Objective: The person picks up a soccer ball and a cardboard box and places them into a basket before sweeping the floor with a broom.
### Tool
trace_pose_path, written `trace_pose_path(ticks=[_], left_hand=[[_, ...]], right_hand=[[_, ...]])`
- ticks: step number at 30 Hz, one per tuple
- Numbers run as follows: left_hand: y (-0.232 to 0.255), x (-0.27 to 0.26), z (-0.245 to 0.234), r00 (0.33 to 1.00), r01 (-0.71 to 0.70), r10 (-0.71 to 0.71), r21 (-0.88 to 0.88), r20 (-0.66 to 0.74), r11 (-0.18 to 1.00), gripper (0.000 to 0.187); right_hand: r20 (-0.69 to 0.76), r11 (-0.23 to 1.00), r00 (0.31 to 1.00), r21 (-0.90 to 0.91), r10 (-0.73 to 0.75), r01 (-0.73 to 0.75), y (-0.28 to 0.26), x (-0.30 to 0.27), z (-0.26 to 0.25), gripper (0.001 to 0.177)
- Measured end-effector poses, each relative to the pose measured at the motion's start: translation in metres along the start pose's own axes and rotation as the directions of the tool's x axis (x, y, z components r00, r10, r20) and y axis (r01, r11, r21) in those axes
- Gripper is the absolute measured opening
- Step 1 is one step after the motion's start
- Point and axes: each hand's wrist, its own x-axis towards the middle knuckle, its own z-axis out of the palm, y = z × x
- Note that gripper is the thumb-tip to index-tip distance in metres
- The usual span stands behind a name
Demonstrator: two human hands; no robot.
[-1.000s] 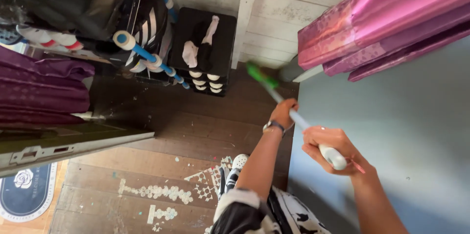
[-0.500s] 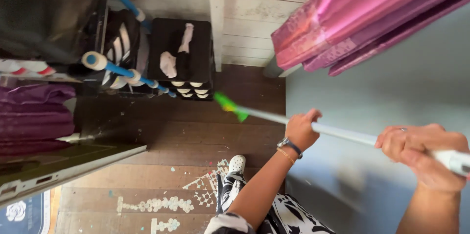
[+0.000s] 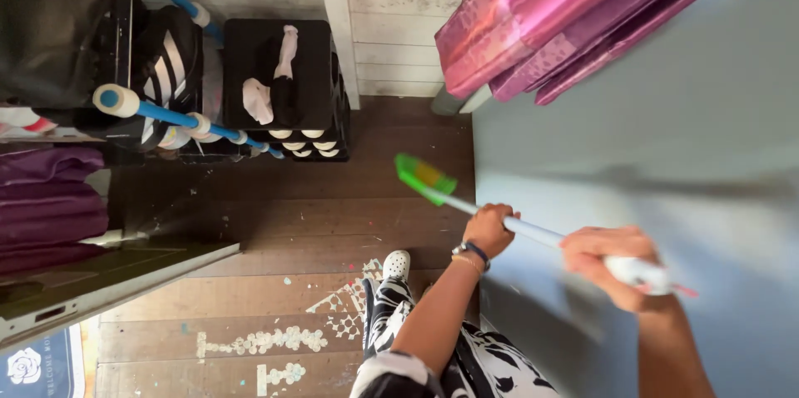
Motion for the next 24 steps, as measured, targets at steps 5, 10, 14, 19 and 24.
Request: trace_pose_path(ticks=[5,10,14,19,24], left_hand=[[0.049,-0.008,-0.001,0.991,-0.132,0.133,0.121,0.003,0.984,0.018],[0.082,0.023,0.002,0.965,-0.219,0.229,0.087,-0.126,0.972,0.018],[0.018,0.042,0.023,0.962,-0.2,0.2,0.019,-0.187,0.98,0.023],[-0.003,0.006,0.007,0.998,-0.037,0.038,0.01,-0.042,0.999,0.013],[-0.014,-0.043,-0.026,0.987,0.16,-0.161,0.094,0.007,0.983,0.022]], right_hand=[[-0.166,0.959,0.985,0.284,0.052,-0.003,-0.014,-0.035,-0.055,0.015],[-0.082,0.983,0.992,0.148,-0.093,0.105,-0.046,-0.03,-0.068,0.029],[0.174,1.0,0.985,0.007,-0.015,0.014,0.015,-0.035,-0.014,0.03],[-0.032,0.988,0.998,-0.146,-0.057,0.052,-0.032,-0.002,0.021,0.011],[-0.18,0.958,0.978,0.284,0.105,-0.05,0.016,-0.027,0.03,0.028]])
